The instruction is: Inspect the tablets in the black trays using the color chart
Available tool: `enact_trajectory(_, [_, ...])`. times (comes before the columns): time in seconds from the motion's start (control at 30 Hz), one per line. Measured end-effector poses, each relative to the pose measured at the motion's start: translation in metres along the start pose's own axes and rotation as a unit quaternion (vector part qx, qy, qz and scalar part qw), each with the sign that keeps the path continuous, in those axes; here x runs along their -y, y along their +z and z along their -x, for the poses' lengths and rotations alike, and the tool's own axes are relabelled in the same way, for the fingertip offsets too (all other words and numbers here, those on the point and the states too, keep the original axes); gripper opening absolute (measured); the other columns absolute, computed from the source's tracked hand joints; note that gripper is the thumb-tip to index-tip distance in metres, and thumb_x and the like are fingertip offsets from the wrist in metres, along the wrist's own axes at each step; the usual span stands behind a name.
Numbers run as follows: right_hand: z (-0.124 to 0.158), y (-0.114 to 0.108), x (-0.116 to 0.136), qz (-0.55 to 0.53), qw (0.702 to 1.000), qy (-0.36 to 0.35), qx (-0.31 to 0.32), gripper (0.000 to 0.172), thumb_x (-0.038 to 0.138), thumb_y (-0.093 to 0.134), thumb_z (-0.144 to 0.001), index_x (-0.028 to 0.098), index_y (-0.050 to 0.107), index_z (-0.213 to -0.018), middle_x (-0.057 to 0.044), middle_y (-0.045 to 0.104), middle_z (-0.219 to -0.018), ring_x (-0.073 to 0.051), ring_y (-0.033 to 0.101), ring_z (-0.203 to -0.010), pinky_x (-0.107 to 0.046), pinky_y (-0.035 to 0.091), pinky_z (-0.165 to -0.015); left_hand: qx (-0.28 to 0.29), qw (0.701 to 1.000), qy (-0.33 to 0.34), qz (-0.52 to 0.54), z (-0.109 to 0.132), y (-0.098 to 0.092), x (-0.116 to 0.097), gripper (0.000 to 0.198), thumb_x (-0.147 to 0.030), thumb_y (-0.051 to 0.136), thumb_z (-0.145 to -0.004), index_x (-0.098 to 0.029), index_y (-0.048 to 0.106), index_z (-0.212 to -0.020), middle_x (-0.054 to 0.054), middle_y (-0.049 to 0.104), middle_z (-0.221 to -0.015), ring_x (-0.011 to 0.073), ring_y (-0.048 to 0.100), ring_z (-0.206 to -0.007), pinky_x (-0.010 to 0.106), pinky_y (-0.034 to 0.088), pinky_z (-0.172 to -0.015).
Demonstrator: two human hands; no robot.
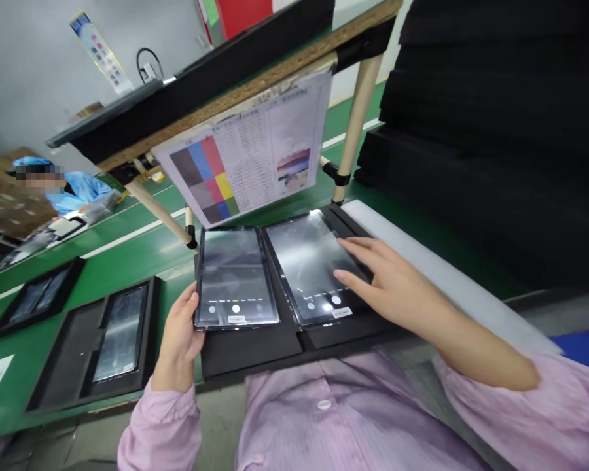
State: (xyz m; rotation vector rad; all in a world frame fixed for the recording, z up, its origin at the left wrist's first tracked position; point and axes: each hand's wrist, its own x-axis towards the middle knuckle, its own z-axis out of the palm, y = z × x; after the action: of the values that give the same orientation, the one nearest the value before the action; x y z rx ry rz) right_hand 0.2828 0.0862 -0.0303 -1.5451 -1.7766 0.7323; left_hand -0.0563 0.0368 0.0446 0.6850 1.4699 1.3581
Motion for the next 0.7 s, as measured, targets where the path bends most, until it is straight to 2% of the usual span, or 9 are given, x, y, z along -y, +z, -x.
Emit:
enact_trajectory(0.03, [0.000, 0.003, 0.010, -0.013, 0.999, -0.041, 0.010, 0.062, 0.059, 0.045, -0.093, 0.021, 0.054, -0.140, -0.009, 0.046, -0.144, -0.021, 0.064, -0.096, -0.042, 0.058, -0.090, 0.000, 1.000, 0.008, 0.013, 0.004, -0.001, 0.001, 0.049, -0.029, 0.086, -0.065, -0.015, 0.069, -0.108, 0.007, 0.078, -0.094, 0.0203, 0.074, -0.077, 0.031, 0.060, -0.071])
enact_trajectory(0.1, [0.002, 0.010, 0.031, -0.046, 0.991, -0.115, 0.045, 0.058, 0.055, 0.041, -0.096, 0.021, 0.052, -0.141, -0.009, 0.047, -0.143, -0.025, 0.056, -0.121, -0.042, 0.053, -0.102, 0.004, 0.999, 0.020, 0.035, 0.014, -0.005, 0.005, 0.049, -0.031, 0.087, -0.065, -0.015, 0.070, -0.108, 0.008, 0.078, -0.094, 0.0215, 0.074, -0.076, 0.032, 0.060, -0.070])
enact_trajectory(0.13, [0.004, 0.013, 0.041, -0.065, 0.986, -0.141, 0.066, 0.058, 0.054, 0.039, -0.098, 0.021, 0.049, -0.143, -0.008, 0.048, -0.143, -0.024, 0.051, -0.129, -0.043, 0.049, -0.107, 0.010, 0.999, 0.023, 0.042, 0.020, -0.007, 0.007, 0.049, -0.032, 0.087, -0.065, -0.015, 0.070, -0.109, 0.009, 0.078, -0.094, 0.0217, 0.074, -0.075, 0.031, 0.060, -0.070])
enact_trajectory(0.2, [0.009, 0.022, 0.057, -0.106, 0.975, -0.161, 0.107, 0.061, 0.055, 0.037, -0.099, 0.021, 0.040, -0.150, -0.008, 0.047, -0.144, -0.023, 0.050, -0.131, -0.045, 0.046, -0.111, 0.024, 0.998, 0.018, 0.049, 0.033, -0.009, 0.013, 0.051, -0.033, 0.086, -0.067, -0.016, 0.070, -0.113, 0.009, 0.077, -0.093, 0.0217, 0.074, -0.075, 0.031, 0.060, -0.070])
enact_trajectory(0.33, [0.014, 0.037, 0.069, -0.173, 0.965, -0.122, 0.154, 0.073, 0.060, 0.036, -0.096, 0.020, 0.024, -0.157, -0.011, 0.048, -0.141, -0.022, 0.057, -0.119, -0.046, 0.052, -0.103, 0.038, 0.998, -0.010, 0.054, 0.061, -0.011, 0.029, 0.049, -0.033, 0.082, -0.075, -0.017, 0.068, -0.119, 0.012, 0.076, -0.103, 0.0243, 0.074, -0.088, 0.034, 0.060, -0.079])
enact_trajectory(0.43, [0.017, 0.044, 0.066, -0.196, 0.968, -0.077, 0.134, 0.079, 0.066, 0.038, -0.094, 0.020, 0.025, -0.157, -0.013, 0.046, -0.140, -0.024, 0.055, -0.120, -0.048, 0.051, -0.103, 0.030, 0.997, -0.018, 0.066, 0.080, -0.018, 0.041, 0.048, -0.033, 0.080, -0.077, -0.018, 0.069, -0.121, 0.013, 0.075, -0.110, 0.0260, 0.073, -0.095, 0.035, 0.059, -0.084])
enact_trajectory(0.53, [0.023, 0.047, 0.062, -0.228, 0.966, -0.037, 0.111, 0.081, 0.069, 0.042, -0.092, 0.018, 0.031, -0.154, -0.016, 0.044, -0.140, -0.025, 0.056, -0.118, -0.047, 0.051, -0.104, 0.029, 0.997, -0.018, 0.073, 0.092, -0.029, 0.050, 0.047, -0.032, 0.080, -0.078, -0.020, 0.069, -0.122, 0.013, 0.074, -0.112, 0.0248, 0.073, -0.093, 0.034, 0.059, -0.083])
enact_trajectory(0.6, [0.027, 0.049, 0.063, -0.299, 0.949, -0.026, 0.093, 0.078, 0.068, 0.046, -0.091, 0.020, 0.035, -0.152, -0.016, 0.043, -0.141, -0.023, 0.059, -0.113, -0.043, 0.054, -0.100, 0.030, 0.996, -0.003, 0.081, 0.097, -0.033, 0.053, 0.045, -0.031, 0.080, -0.077, -0.021, 0.071, -0.120, 0.012, 0.075, -0.111, 0.0219, 0.074, -0.087, 0.030, 0.059, -0.079])
enact_trajectory(0.7, [0.029, 0.053, 0.070, -0.454, 0.890, -0.016, 0.044, 0.071, 0.064, 0.054, -0.090, 0.024, 0.040, -0.147, -0.013, 0.045, -0.145, -0.022, 0.058, -0.120, -0.038, 0.053, -0.102, 0.041, 0.992, 0.031, 0.115, 0.096, -0.024, 0.050, 0.043, -0.029, 0.081, -0.076, -0.026, 0.072, -0.118, 0.008, 0.076, -0.109, 0.0178, 0.074, -0.083, 0.025, 0.059, -0.075])
